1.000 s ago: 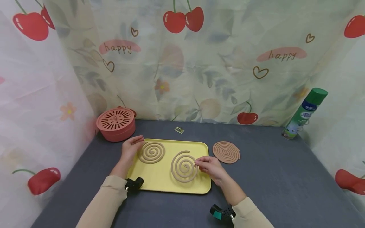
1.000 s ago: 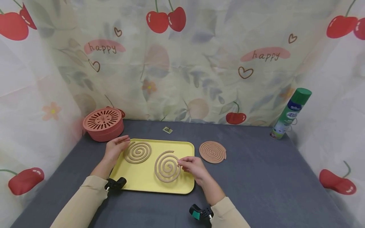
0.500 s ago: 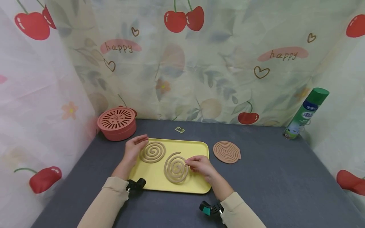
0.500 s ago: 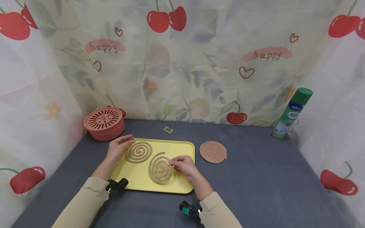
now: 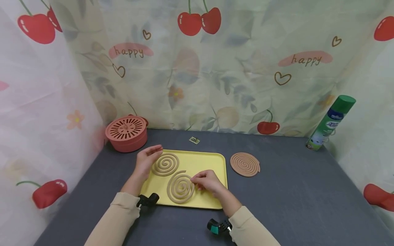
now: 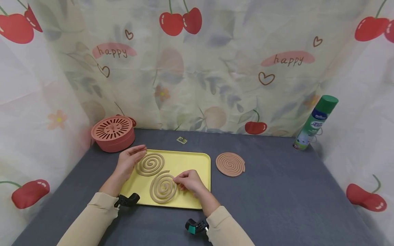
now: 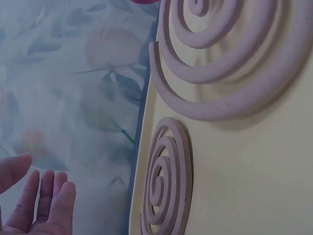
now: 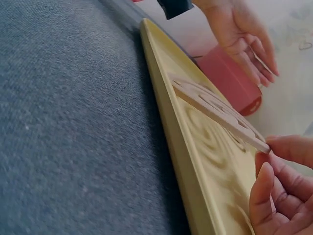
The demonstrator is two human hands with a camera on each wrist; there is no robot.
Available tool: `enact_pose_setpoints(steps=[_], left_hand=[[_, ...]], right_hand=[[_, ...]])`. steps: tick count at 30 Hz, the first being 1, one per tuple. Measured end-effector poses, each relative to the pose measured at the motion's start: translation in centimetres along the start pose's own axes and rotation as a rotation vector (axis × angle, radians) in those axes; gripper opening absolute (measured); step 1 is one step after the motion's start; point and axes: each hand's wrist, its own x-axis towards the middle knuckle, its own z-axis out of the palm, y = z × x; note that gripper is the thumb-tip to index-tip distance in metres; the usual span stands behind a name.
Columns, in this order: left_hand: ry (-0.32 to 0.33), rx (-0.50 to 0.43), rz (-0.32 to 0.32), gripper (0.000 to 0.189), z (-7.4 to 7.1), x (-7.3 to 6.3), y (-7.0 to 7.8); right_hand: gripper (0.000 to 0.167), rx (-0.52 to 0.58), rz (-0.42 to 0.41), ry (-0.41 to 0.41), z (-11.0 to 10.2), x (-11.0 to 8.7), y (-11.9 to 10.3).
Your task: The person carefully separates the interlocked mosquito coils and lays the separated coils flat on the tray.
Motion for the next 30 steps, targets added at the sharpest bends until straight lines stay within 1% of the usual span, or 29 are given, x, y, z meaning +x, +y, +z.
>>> enact_pose_setpoints(steps=[3, 5, 8, 13, 18, 23, 30], left_hand=[[-0.013, -0.009, 0.007, 0.037, 0.1, -0.1, 0.1], [-0.022, -0.012, 0.013, 0.037, 0.2, -0.2, 0.2], [-0.029, -0.022, 0.013, 0.037, 0.4, -0.3, 0.4], [-0.041, -0.016, 0.018, 0.037, 0.5, -0.2, 0.7], [-0.055, -0.004, 0.029, 0.038, 0.7, 0.0, 1.2], [-0.045, -0.018, 0.024, 0.037, 0.7, -0.1, 1.7], [-0.052, 0.004, 0.029, 0.038, 0.9, -0.1, 1.8]], right_hand=[[0.022, -0.025, 0.002, 0.003, 0.3, 0.1, 0.1], [0.021, -0.037, -0.001, 0.011, 0.5, 0.6, 0.7], [0.019, -0.059, -0.01, 0.013, 0.7, 0.6, 0.6], [0.018, -0.117, -0.038, -0.011, 1.1, 0.7, 0.5], [0.018, -0.16, -0.047, -0.03, 1.6, 0.8, 0.5], [0.018, -0.206, -0.064, -0.039, 2.2, 0.9, 0.4], [0.021, -0.235, -0.086, -0.069, 2.9, 0.5, 0.0]])
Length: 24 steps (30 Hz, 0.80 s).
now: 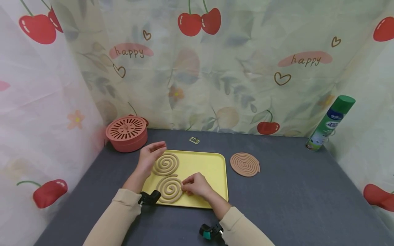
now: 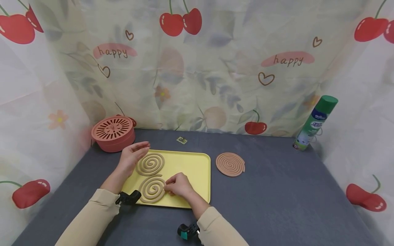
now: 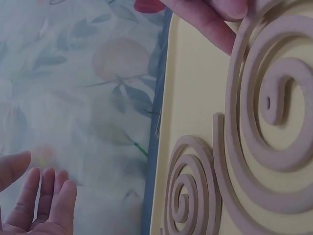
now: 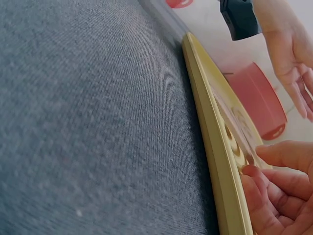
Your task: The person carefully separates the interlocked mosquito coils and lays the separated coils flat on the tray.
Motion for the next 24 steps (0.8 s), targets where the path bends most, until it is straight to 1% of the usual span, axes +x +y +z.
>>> enact_pose_setpoints(steps=[5, 13, 20, 23, 24], left_hand=[[-0.003, 0.01, 0.01, 0.038, 0.3, -0.1, -0.1], [-0.019, -0.035, 0.003, 0.037, 0.8, 0.0, 0.1], [0.002, -0.066, 0.006, 0.039, 0.4, 0.0, 0.6], [-0.008, -0.072, 0.001, 0.039, 0.6, 0.0, 0.5], [-0.01, -0.073, 0.0, 0.038, 0.8, 0.1, 0.4]], right_hand=[[0.021, 0.005, -0.002, 0.003, 0.3, 0.0, 0.1], [0.022, -0.001, 0.003, 0.007, 0.3, -0.2, 0.1], [0.025, 0.004, 0.014, 0.015, -0.1, -0.3, 0.1], [0.025, 0.003, -0.005, -0.003, -0.6, -0.5, 0.1], [0.025, 0.003, -0.028, -0.014, -0.9, -0.6, 0.2]])
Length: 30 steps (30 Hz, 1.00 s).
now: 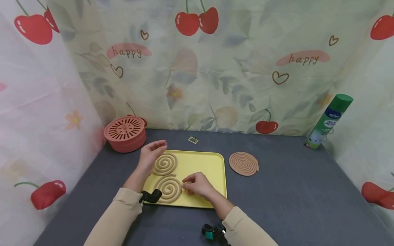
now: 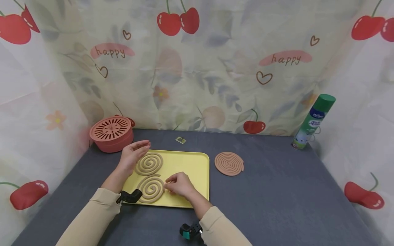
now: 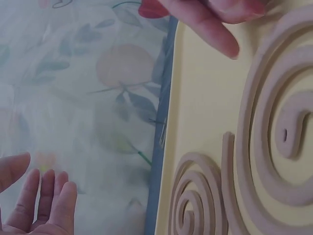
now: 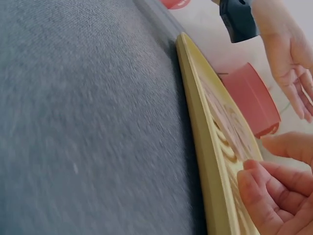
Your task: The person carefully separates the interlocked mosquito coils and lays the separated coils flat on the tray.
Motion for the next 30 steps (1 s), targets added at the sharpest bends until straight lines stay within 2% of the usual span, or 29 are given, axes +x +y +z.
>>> enact_pose_setpoints(steps=[6, 11, 14, 18, 26, 30], left_hand=[[-0.007, -0.005, 0.011, 0.035, 1.8, 0.2, -0.2], [-0.047, -0.016, 0.031, 0.036, 3.7, 0.4, -0.4], [-0.085, -0.016, 0.048, 0.035, 4.9, 0.6, -0.4], [-0.135, -0.013, 0.049, 0.034, 6.5, 0.6, -0.5], [-0.264, 0.054, 0.013, 0.041, 9.5, 0.9, -0.9], [-0.337, 0.109, 0.006, 0.047, 10.6, 1.1, -1.0]], right_hand=[[0.03, 0.036, -0.028, -0.037, -1.9, -0.1, 0.2], [0.033, 0.039, -0.044, -0.016, -4.1, -0.7, -0.5], [0.036, 0.023, -0.07, 0.003, -5.7, -0.9, -0.6], [0.042, 0.037, -0.082, 0.019, -7.8, -0.6, 0.6], [0.049, 0.041, -0.015, 0.053, -12.7, -1.7, 1.9], [0.05, 0.011, -0.001, 0.109, -15.0, -2.2, 2.8]])
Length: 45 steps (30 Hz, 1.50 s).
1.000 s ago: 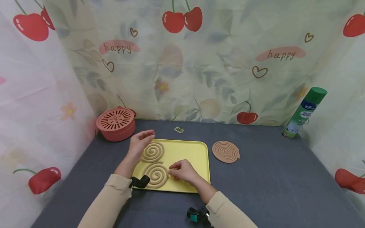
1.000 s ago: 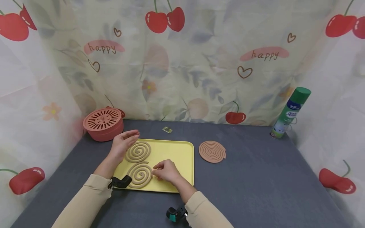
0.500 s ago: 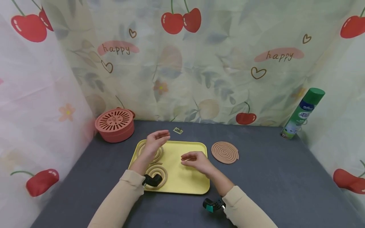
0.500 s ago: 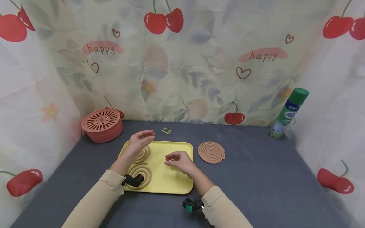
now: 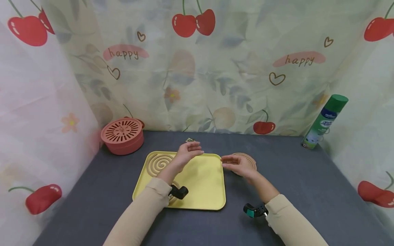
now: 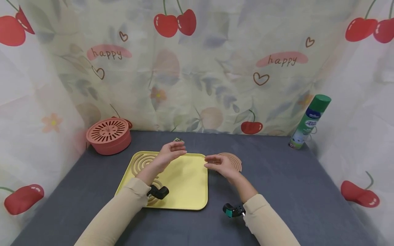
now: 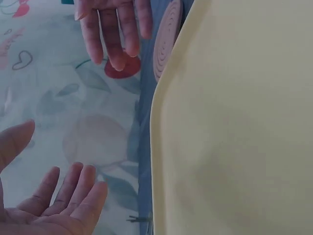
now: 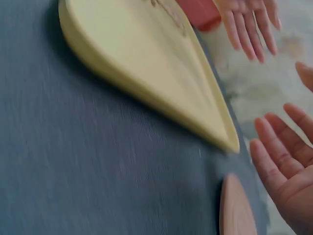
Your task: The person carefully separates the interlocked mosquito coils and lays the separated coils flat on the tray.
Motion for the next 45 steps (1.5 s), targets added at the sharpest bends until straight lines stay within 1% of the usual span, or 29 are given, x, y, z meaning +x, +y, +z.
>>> enact_pose_setpoints(steps=[3, 5, 9, 11, 14, 17, 19, 21, 25, 27, 30, 33, 35, 39, 41, 45], left_hand=[[-0.026, 0.037, -0.002, 0.05, 0.8, 0.4, 0.0], [-0.033, 0.06, 0.002, 0.05, 1.5, 0.7, 0.0], [-0.063, 0.118, 0.017, 0.052, 2.8, 1.2, 0.1], [-0.081, 0.159, 0.041, 0.053, 3.5, 1.5, 0.1], [-0.109, 0.233, 0.074, 0.055, 4.6, 2.0, 0.1], [-0.137, 0.307, 0.1, 0.056, 5.8, 2.4, 0.1], [-0.153, 0.339, 0.111, 0.057, 6.6, 2.7, 0.1], [-0.158, 0.352, 0.124, 0.057, 7.4, 3.0, 0.0], [-0.181, 0.347, 0.14, 0.058, 9.2, 3.4, -0.2], [-0.203, 0.349, 0.134, 0.061, 10.2, 3.5, -0.4], [-0.233, 0.387, 0.112, 0.068, 11.6, 3.6, -0.6], [-0.243, 0.431, 0.08, 0.074, 12.7, 3.7, -0.7], [-0.24, 0.445, 0.06, 0.076, 13.3, 3.6, -0.8], [-0.222, 0.441, 0.041, 0.078, 14.3, 3.7, -0.9], [-0.217, 0.474, 0.044, 0.079, 14.7, 3.7, -1.0], [-0.233, 0.568, 0.055, 0.081, 15.3, 3.7, -1.2]], right_hand=[[0.051, -0.005, 0.014, 0.05, -1.5, -0.1, 0.7], [0.052, -0.008, 0.013, 0.076, -2.5, -0.2, 1.1], [0.056, 0.002, 0.014, 0.107, -4.3, -0.2, 2.0], [0.057, -0.001, 0.02, 0.123, -5.2, -0.2, 2.4], [0.058, -0.008, 0.051, 0.147, -6.3, -0.2, 2.8], [0.057, -0.038, 0.079, 0.165, -7.1, -0.2, 3.2], [0.056, -0.058, 0.09, 0.182, -7.4, -0.2, 3.4], [0.055, -0.077, 0.085, 0.192, -7.7, -0.2, 3.7], [0.056, -0.137, 0.08, 0.207, -8.4, -0.2, 4.2], [0.059, -0.169, 0.088, 0.211, -8.8, -0.1, 4.5], [0.063, -0.206, 0.102, 0.212, -9.3, 0.0, 4.9], [0.065, -0.218, 0.113, 0.198, -9.5, 0.1, 5.2], [0.065, -0.222, 0.12, 0.189, -9.6, 0.2, 5.4], [0.067, -0.255, 0.112, 0.165, -9.4, 0.5, 5.8], [0.069, -0.265, 0.107, 0.153, -9.3, 0.7, 5.9], [0.073, -0.279, 0.097, 0.117, -9.1, 0.9, 6.3]])
